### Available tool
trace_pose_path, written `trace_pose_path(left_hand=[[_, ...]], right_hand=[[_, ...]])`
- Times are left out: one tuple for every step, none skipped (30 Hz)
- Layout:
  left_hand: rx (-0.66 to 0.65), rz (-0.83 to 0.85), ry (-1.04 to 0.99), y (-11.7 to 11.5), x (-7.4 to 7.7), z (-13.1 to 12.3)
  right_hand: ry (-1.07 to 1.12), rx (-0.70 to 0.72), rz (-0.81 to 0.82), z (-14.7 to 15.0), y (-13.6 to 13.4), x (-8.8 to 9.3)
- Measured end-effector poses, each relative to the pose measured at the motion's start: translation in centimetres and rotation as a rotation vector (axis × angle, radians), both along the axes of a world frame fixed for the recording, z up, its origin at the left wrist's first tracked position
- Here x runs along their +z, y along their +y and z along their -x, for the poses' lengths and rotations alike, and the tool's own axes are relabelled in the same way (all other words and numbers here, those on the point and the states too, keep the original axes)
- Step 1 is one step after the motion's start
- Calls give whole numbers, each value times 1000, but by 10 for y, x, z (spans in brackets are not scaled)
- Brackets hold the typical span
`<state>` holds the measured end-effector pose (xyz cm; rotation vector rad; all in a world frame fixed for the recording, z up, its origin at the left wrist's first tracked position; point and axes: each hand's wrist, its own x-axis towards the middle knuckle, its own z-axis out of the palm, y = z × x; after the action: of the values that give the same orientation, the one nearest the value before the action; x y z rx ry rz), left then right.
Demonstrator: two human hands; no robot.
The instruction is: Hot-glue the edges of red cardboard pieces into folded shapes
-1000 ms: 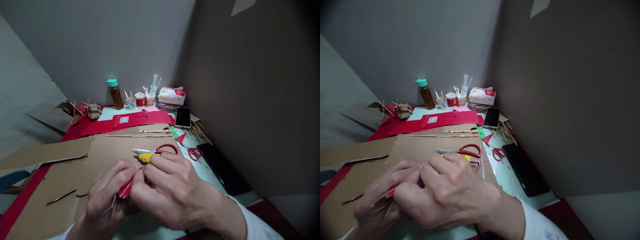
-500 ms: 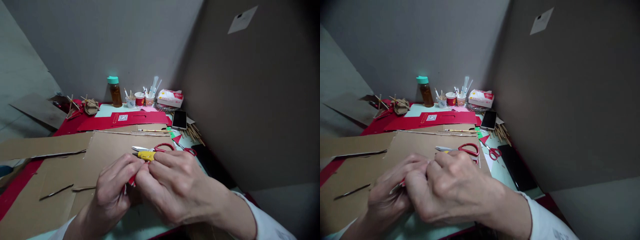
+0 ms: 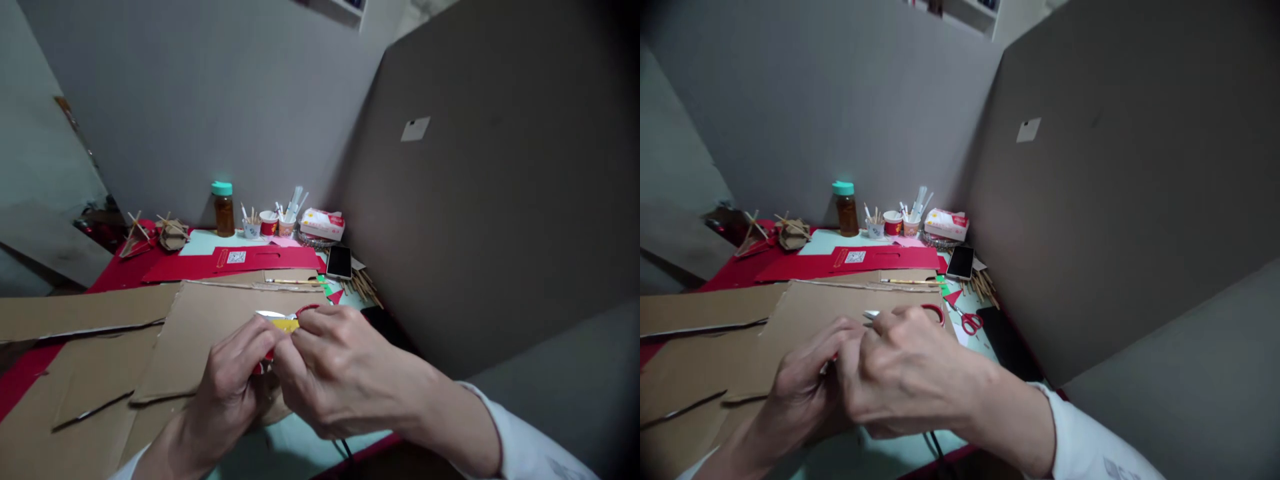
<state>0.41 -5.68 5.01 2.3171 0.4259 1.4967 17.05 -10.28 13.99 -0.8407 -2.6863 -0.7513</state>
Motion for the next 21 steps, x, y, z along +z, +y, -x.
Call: trace_pose_path(left_hand=[[14,-6,-6,0,0,-1],[28,-14,-12,-1,1,-1],[42,-24,-17,-1,1,-2],[53,-34,-23,0,1,-3],[62,-42,-29,0,0,-4],[69,-46,-35,0,0,-4],[73,-49,-41,1,-1,-5],[73,-50,-47,2,-1,-5],[73,-45,-50,2,-2,-4],[73,-36,-49,3,-2,-4],[74,-26,-47,3,-2,-3],[77,-14,-45,4,-1,-3],[80,-3,-43,4,-1,-2],[83,5,-42,4,0,-2],[86,13,-43,5,1,-1],[88,19,-47,5,2,-1],[95,24,-52,6,3,-1],[102,25,-62,6,4,-1],[111,20,-78,7,7,-1],[121,11,-98,8,10,0],[131,-4,-120,8,14,2]], right_hand=[[4,10,-26,1,1,-2],[9,18,-57,1,1,-4],[14,23,-83,2,3,-7],[29,31,-110,2,4,-10],[44,34,-123,2,5,-13],[65,44,-134,3,7,-16],[70,56,-148,3,9,-19],[74,64,-158,3,10,-21],[77,71,-169,3,12,-23],[81,72,-176,2,14,-25],[91,68,-180,2,16,-26],[102,64,-182,2,17,-27],[112,59,-182,1,19,-28],[122,54,-181,1,20,-29],[132,49,-181,0,21,-29],[142,44,-183,0,21,-30],[156,38,-187,0,22,-30],[176,33,-192,0,22,-30],[203,32,-202,1,22,-30],[238,31,-213,1,22,-30],[281,31,-226,2,22,-29]])
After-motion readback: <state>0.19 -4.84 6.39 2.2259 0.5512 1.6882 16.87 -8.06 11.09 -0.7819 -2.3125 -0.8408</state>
